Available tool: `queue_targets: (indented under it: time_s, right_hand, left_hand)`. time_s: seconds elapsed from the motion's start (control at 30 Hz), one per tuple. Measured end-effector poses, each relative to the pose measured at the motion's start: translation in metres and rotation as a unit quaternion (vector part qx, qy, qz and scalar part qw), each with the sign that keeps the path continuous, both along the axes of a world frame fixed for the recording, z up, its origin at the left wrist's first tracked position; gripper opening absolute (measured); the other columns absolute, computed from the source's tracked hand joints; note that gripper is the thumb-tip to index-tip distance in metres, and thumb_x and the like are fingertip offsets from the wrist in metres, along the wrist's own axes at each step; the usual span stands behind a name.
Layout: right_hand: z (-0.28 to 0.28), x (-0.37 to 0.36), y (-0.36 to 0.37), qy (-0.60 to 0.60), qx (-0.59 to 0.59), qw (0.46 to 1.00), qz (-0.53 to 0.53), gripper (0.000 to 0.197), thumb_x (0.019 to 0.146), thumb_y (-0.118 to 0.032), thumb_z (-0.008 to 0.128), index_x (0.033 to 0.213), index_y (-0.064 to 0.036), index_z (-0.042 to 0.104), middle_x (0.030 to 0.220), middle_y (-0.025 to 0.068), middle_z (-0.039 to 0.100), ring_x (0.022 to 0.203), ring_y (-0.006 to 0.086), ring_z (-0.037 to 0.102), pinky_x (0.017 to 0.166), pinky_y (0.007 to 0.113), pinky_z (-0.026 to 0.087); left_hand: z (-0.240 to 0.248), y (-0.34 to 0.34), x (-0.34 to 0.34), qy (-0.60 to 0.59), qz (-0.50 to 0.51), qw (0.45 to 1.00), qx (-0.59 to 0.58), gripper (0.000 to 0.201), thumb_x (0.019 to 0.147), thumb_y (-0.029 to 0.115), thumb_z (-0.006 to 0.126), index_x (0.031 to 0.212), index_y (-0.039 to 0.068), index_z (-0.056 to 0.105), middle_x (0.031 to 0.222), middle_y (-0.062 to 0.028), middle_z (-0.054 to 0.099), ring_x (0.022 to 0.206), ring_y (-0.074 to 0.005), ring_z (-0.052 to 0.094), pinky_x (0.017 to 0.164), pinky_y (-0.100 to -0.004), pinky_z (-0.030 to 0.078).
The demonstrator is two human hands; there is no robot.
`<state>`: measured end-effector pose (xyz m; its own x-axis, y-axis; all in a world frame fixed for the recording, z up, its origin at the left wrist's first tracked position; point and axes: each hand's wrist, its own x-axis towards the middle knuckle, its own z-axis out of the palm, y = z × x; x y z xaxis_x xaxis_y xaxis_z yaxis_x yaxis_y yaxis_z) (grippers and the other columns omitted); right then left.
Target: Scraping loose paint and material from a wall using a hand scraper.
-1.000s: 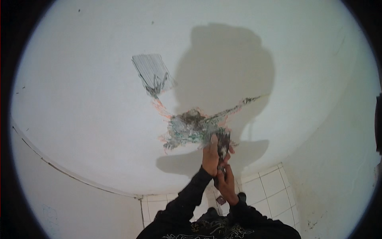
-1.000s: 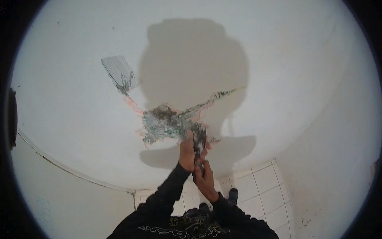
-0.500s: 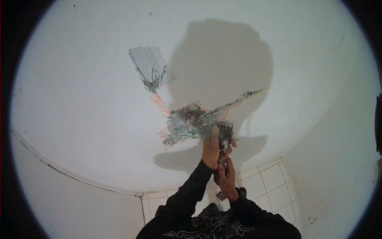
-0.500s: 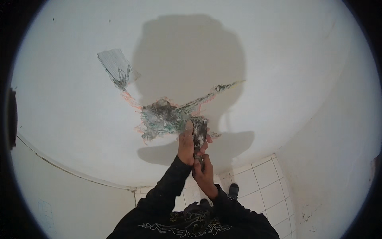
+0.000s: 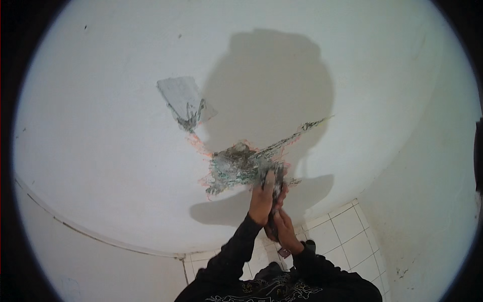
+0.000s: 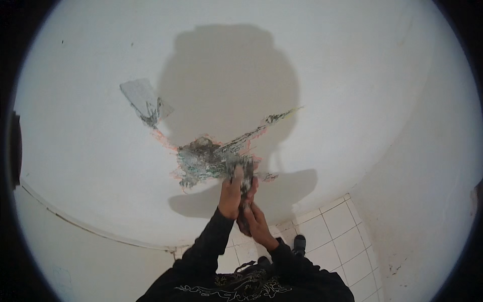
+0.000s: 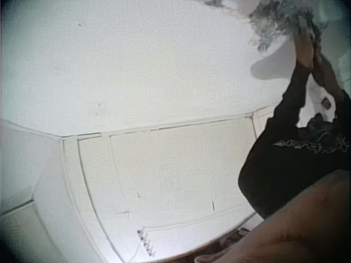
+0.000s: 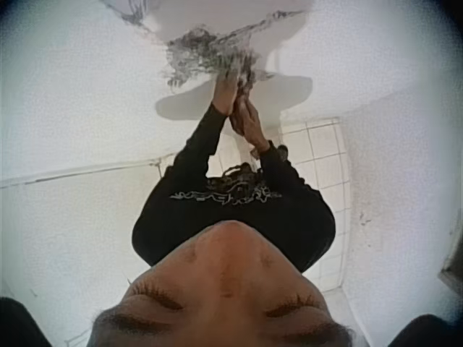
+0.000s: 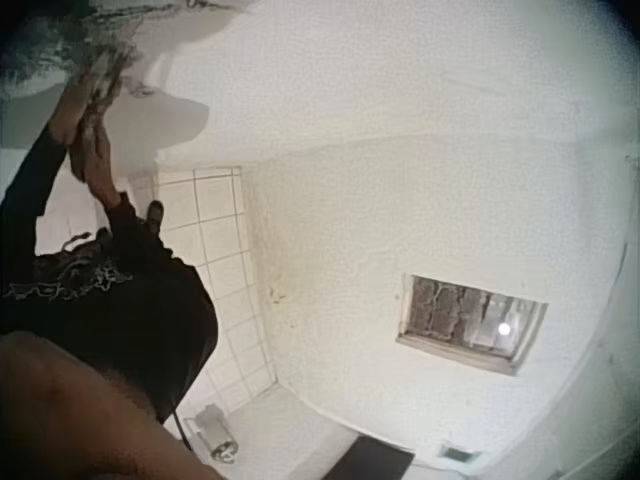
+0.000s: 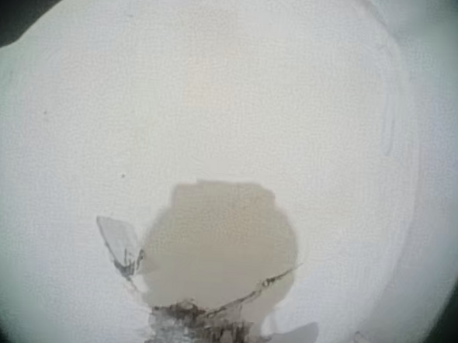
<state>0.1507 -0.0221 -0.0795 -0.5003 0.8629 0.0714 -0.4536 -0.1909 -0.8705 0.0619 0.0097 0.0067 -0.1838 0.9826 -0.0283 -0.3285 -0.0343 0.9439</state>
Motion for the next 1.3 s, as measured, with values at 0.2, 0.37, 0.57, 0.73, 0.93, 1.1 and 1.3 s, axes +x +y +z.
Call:
queue_targets:
  time_s: [0.2, 0.37, 0.57, 0.73, 0.93, 1.1, 1.3]
  right_hand:
    - [-0.018, 0.004, -0.040, 0.055, -0.134, 0.977, 0.156, 0.033, 0.096, -0.036, 0.034, 0.099, -0.0052, 0.045, 0.060, -0.0005, 0.046, 0.042, 0.0052, 0.039, 0.036, 0.020, 0.030]
    - [-0.023, 0.006, -0.039, -0.009, -0.083, 0.987, 0.135, 0.030, 0.096, -0.034, 0.037, 0.098, -0.0045, 0.045, 0.058, -0.0003, 0.045, 0.043, 0.0067, 0.040, 0.037, 0.020, 0.032]
    - [-0.008, 0.047, -0.024, -0.268, 0.129, 0.955, 0.003, 0.022, 0.090, -0.023, 0.052, 0.091, -0.0013, 0.053, 0.062, 0.0030, 0.053, 0.051, 0.0093, 0.050, 0.048, 0.026, 0.038]
    - [-0.002, 0.100, -0.017, -0.312, -0.070, 0.939, 0.126, 0.022, 0.091, -0.024, 0.050, 0.095, -0.0024, 0.051, 0.064, 0.0018, 0.053, 0.049, 0.0068, 0.048, 0.044, 0.023, 0.036]
    - [-0.014, 0.154, 0.031, -0.309, -0.031, 0.934, 0.175, 0.023, 0.090, -0.022, 0.050, 0.100, -0.0015, 0.051, 0.070, 0.0035, 0.055, 0.052, 0.0091, 0.051, 0.047, 0.024, 0.040]
    - [0.026, 0.194, 0.084, -0.327, 0.165, 0.926, 0.090, 0.039, 0.076, -0.001, 0.063, 0.114, 0.0002, 0.051, 0.096, 0.0133, 0.059, 0.089, 0.0191, 0.059, 0.079, 0.030, 0.046]
    - [0.033, 0.173, 0.109, -0.039, 0.291, 0.956, 0.007, 0.031, 0.077, -0.020, 0.067, 0.098, -0.0055, 0.049, 0.099, 0.0165, 0.051, 0.096, 0.0261, 0.050, 0.080, 0.039, 0.044]
  left_hand:
    - [-0.038, -0.042, -0.023, -0.085, -0.032, 0.994, -0.058, 0.050, 0.094, 0.041, 0.038, 0.121, -0.001, 0.044, 0.070, -0.0038, 0.050, 0.050, -0.0084, 0.043, 0.041, -0.0215, 0.035]
    - [-0.034, -0.047, -0.021, -0.086, -0.017, 0.994, -0.057, 0.056, 0.094, 0.043, 0.036, 0.122, -0.004, 0.041, 0.071, -0.0048, 0.052, 0.052, -0.0103, 0.046, 0.044, -0.0229, 0.038]
    - [-0.090, -0.044, -0.013, -0.350, -0.027, 0.930, -0.108, 0.055, 0.088, 0.055, 0.040, 0.104, 0.002, 0.046, 0.071, -0.0050, 0.053, 0.068, -0.0190, 0.051, 0.068, -0.0334, 0.044]
    - [-0.127, -0.044, 0.043, -0.416, 0.022, 0.895, -0.159, 0.053, 0.088, 0.053, 0.041, 0.103, 0.002, 0.046, 0.070, -0.0047, 0.052, 0.065, -0.0185, 0.050, 0.066, -0.0339, 0.044]
    - [-0.109, -0.011, 0.097, -0.339, 0.052, 0.934, -0.101, 0.048, 0.092, 0.048, 0.036, 0.102, 0.002, 0.043, 0.065, -0.0042, 0.048, 0.053, -0.0162, 0.045, 0.064, -0.0348, 0.043]
    - [-0.134, 0.026, 0.123, -0.599, 0.001, 0.796, 0.093, 0.035, 0.086, 0.047, 0.046, 0.102, 0.017, 0.053, 0.091, 0.0034, 0.053, 0.092, -0.0162, 0.048, 0.087, -0.0357, 0.039]
    - [-0.128, 0.051, 0.159, -0.651, -0.008, 0.731, 0.203, 0.020, 0.081, 0.041, 0.054, 0.095, 0.029, 0.062, 0.096, 0.0094, 0.053, 0.100, -0.0160, 0.044, 0.089, -0.0368, 0.037]
